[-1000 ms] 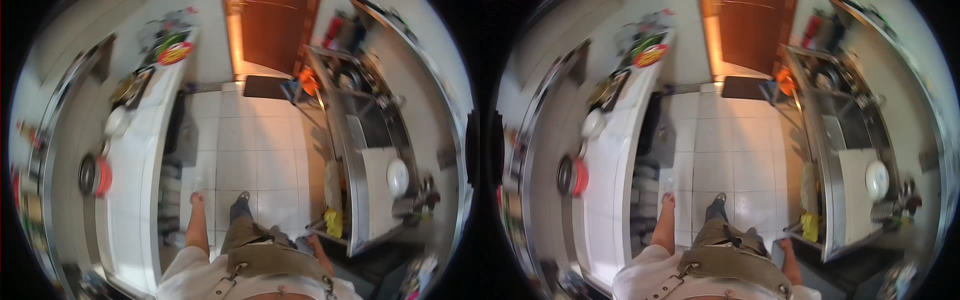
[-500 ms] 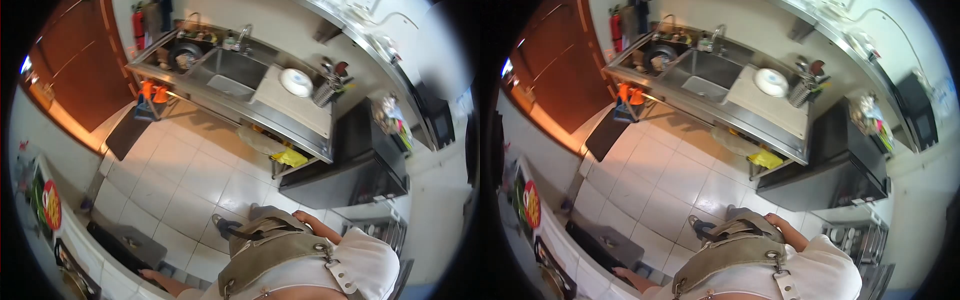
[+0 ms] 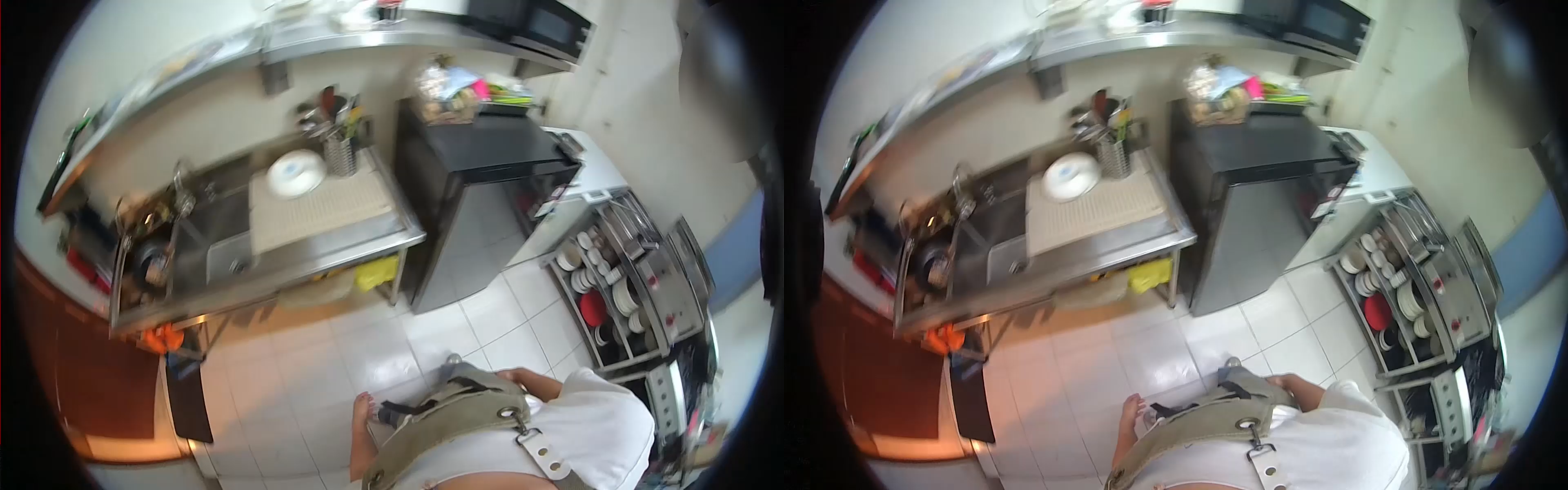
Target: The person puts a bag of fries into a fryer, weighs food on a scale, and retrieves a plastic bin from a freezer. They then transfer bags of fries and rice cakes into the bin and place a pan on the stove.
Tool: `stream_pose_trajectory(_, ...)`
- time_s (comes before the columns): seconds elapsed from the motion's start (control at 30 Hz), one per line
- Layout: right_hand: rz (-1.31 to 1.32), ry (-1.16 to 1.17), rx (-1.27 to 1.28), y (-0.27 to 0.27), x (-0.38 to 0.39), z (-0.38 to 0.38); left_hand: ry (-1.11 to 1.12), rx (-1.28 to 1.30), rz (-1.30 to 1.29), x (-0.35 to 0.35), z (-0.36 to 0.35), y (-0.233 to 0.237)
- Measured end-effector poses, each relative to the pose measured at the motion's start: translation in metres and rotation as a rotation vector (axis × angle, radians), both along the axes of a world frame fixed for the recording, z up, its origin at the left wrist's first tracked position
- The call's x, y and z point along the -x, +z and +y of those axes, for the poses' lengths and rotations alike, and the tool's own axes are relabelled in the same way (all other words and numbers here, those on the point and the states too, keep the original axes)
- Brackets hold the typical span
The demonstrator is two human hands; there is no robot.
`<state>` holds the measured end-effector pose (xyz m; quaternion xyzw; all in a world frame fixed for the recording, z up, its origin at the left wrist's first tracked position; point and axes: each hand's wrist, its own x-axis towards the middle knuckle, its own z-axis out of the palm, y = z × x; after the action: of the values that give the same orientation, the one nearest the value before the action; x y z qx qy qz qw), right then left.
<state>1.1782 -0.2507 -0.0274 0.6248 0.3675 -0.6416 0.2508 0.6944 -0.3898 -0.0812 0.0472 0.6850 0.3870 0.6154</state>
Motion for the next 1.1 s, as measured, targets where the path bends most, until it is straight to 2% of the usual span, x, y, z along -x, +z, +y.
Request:
stream_pose_trajectory(0.03,0.228,-0.037,-0.031,-0.022,-0.029,-0.009,-0.147,-0.088,0.155,-0.002,0.037,0.004)
stream_pose_trajectory(0.07,0.230,0.121,-0.182,-0.048,-0.059,-0.020,-0.207,-0.140,0.227,0.001,0.065,0.011)
stream_pose_trajectory(0.1,0.141,0.110,-0.175,0.059,-0.028,-0.022,-0.266,-0.189,0.263,0.007,0.081,0.005)
stream_pose_trajectory(0.13,0.157,-0.008,-0.188,0.029,-0.054,-0.026,-0.326,-0.235,0.300,0.013,0.102,0.005)
stream_pose_trajectory(0.17,0.169,-0.128,-0.196,-0.004,-0.082,-0.043,-0.361,-0.144,0.332,0.013,0.116,0.025)
stream_pose_trajectory(0.23,0.244,-0.029,-0.359,-0.105,-0.160,-0.063,-0.357,-0.063,0.331,0.023,0.136,0.006)
stream_pose_trajectory(0.27,0.275,0.021,-0.444,-0.153,-0.200,-0.071,-0.347,0.081,0.398,0.013,0.145,0.018)
stream_pose_trajectory(0.3,0.184,-0.018,-0.379,-0.097,-0.193,-0.075,-0.247,0.159,0.385,-0.002,0.158,0.014)
stream_pose_trajectory(0.37,0.130,-0.081,-0.369,-0.057,-0.206,-0.079,-0.066,0.285,0.271,-0.018,0.163,-0.014)
stream_pose_trajectory(0.4,0.121,-0.091,-0.404,-0.045,-0.213,-0.079,0.022,0.324,0.170,-0.040,0.174,-0.009)
stream_pose_trajectory(0.47,0.096,-0.066,-0.513,-0.035,-0.226,-0.080,-0.081,0.265,0.067,-0.121,0.178,-0.030)
stream_pose_trajectory(0.5,0.069,-0.042,-0.580,-0.033,-0.233,-0.079,-0.367,0.096,-0.075,-0.155,0.193,-0.031)
stream_pose_trajectory(0.53,-0.073,-0.020,-0.614,-0.092,-0.247,-0.091,-0.384,0.093,-0.081,-0.199,0.215,-0.037)
stream_pose_trajectory(0.57,-0.082,-0.028,-0.617,-0.081,-0.261,-0.082,-0.846,-0.315,0.158,-0.250,0.244,-0.048)
stream_pose_trajectory(0.6,0.046,-0.196,-0.612,-0.062,-0.263,-0.081,-1.281,-0.731,0.404,-0.297,0.273,-0.055)
stream_pose_trajectory(0.63,0.176,-0.361,-0.590,-0.043,-0.261,-0.080,-1.337,-0.190,0.848,-0.346,0.309,-0.065)
stream_pose_trajectory(0.67,0.156,-0.453,-0.539,-0.039,-0.261,-0.074,-1.745,-0.173,0.722,-0.348,0.343,-0.066)
stream_pose_trajectory(0.7,0.095,-0.522,-0.495,-0.039,-0.263,-0.063,-1.547,-0.226,0.660,-0.360,0.374,-0.065)
stream_pose_trajectory(0.73,0.050,-0.580,-0.466,-0.041,-0.265,-0.054,-1.878,-0.284,0.526,-0.386,0.404,-0.045)
stream_pose_trajectory(0.77,0.015,-0.625,-0.451,-0.046,-0.271,-0.040,-1.859,-0.031,0.355,-0.420,0.437,0.035)
stream_pose_trajectory(0.83,-0.038,-0.696,-0.441,-0.051,-0.284,-0.005,-1.774,-0.440,0.336,-0.445,0.492,0.006)
stream_pose_trajectory(0.9,-0.045,-0.702,-0.466,-0.060,-0.307,0.041,-1.368,-0.540,0.240,-0.493,0.526,0.036)
stream_pose_trajectory(0.97,0.105,-0.639,-0.530,-0.081,-0.339,0.086,-1.160,-0.653,-0.045,-0.546,0.561,0.090)
stream_pose_trajectory(1.03,-0.013,-0.484,-0.526,-0.111,-0.373,0.147,-1.040,-0.810,0.014,-0.599,0.589,0.151)
stream_pose_trajectory(1.07,-0.054,-0.812,-0.559,-0.040,-0.377,0.191,-0.954,-0.874,0.105,-0.623,0.604,0.185)
stream_pose_trajectory(1.1,-0.089,-0.866,-0.528,0.005,-0.387,0.238,-0.856,-0.921,0.189,-0.646,0.613,0.217)
